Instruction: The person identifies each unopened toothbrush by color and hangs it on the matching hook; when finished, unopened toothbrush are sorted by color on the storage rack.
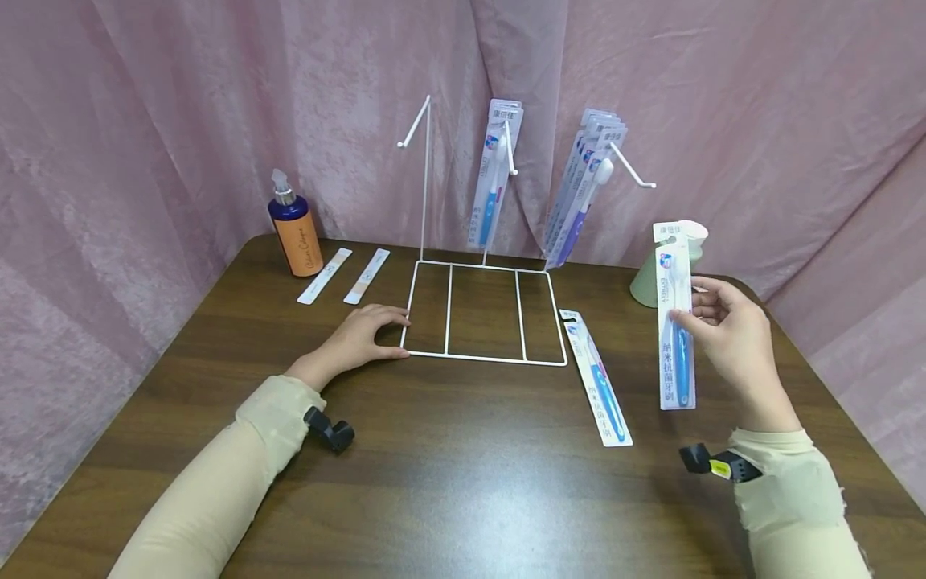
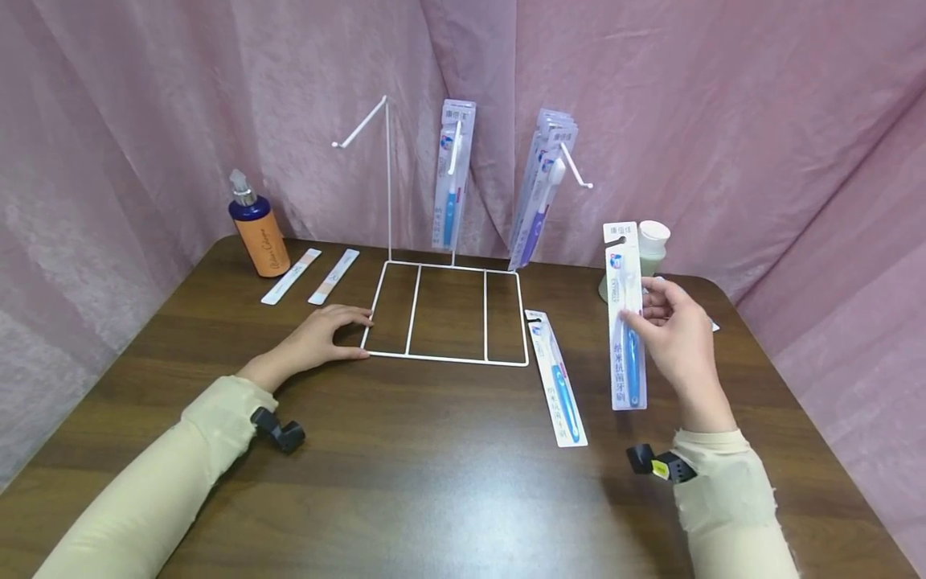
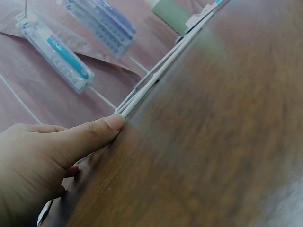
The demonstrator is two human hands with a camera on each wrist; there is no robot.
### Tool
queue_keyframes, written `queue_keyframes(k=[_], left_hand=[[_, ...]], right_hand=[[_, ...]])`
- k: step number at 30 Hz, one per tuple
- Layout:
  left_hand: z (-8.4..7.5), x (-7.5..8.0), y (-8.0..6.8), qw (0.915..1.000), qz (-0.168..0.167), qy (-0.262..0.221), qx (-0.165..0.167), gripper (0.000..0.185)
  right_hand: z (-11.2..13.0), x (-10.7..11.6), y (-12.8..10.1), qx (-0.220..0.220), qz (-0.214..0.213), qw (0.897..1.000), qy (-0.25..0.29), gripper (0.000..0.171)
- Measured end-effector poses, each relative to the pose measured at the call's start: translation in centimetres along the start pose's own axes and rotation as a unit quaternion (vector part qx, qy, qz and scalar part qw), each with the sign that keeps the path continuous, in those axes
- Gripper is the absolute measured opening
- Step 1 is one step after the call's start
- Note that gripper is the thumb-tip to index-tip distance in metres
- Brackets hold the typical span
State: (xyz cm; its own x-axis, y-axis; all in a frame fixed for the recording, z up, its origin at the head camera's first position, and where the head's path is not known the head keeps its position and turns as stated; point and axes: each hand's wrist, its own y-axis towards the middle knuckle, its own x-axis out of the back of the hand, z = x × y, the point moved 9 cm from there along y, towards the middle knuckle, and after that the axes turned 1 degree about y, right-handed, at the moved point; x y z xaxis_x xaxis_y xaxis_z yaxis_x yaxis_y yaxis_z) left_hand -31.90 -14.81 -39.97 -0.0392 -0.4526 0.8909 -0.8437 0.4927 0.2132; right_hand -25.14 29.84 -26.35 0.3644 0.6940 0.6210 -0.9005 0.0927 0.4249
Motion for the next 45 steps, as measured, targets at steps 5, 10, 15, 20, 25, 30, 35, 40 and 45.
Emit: queue_keyframes(k=[5, 10, 15, 20, 25, 30, 35, 40, 45], left_hand=[[0.1, -0.1, -0.1, 1.0000, 0.001, -0.001, 0.004, 0.055], [0.1, 0.0, -0.1, 1.0000, -0.007, 0.000, -0.004, 0.054], [0.1, -0.1, 0.0, 1.0000, -0.005, 0.004, -0.002, 0.054], [0.2, -0.2, 0.1, 1.0000, 0.002, 0.002, 0.005, 0.054], [0.3, -0.1, 0.1, 1.0000, 0.002, -0.002, 0.006, 0.054], [0.1, 0.0, 0.0, 1.0000, -0.001, 0.000, 0.003, 0.054], [-0.1, 0.0, 0.0, 1.0000, 0.000, 0.003, 0.004, 0.053], [-0.3, 0.1, 0.1, 1.0000, -0.001, 0.004, 0.004, 0.053], [-0.4, -0.2, 0.2, 0.9999, 0.007, 0.004, 0.007, 0.055]], right_hand=[[2.1, 1.2, 0.1, 0.005, -0.039, 0.999, 0.024, 0.047], [4.5, 2.2, 0.1, 0.016, -0.085, 0.996, 0.035, 0.046], [7.0, 2.5, -0.2, 0.049, -0.118, 0.990, 0.065, 0.047], [8.9, 1.4, -0.2, 0.077, -0.120, 0.985, 0.095, 0.048], [10.7, -0.2, -0.2, 0.103, -0.106, 0.982, 0.118, 0.046], [12.2, -2.0, 0.2, 0.118, -0.089, 0.981, 0.124, 0.045], [13.3, -3.8, 0.8, 0.133, -0.074, 0.980, 0.129, 0.046], [14.0, -5.5, 1.4, 0.138, -0.063, 0.979, 0.135, 0.046], [14.3, -7.0, 2.1, 0.124, -0.060, 0.982, 0.131, 0.046]])
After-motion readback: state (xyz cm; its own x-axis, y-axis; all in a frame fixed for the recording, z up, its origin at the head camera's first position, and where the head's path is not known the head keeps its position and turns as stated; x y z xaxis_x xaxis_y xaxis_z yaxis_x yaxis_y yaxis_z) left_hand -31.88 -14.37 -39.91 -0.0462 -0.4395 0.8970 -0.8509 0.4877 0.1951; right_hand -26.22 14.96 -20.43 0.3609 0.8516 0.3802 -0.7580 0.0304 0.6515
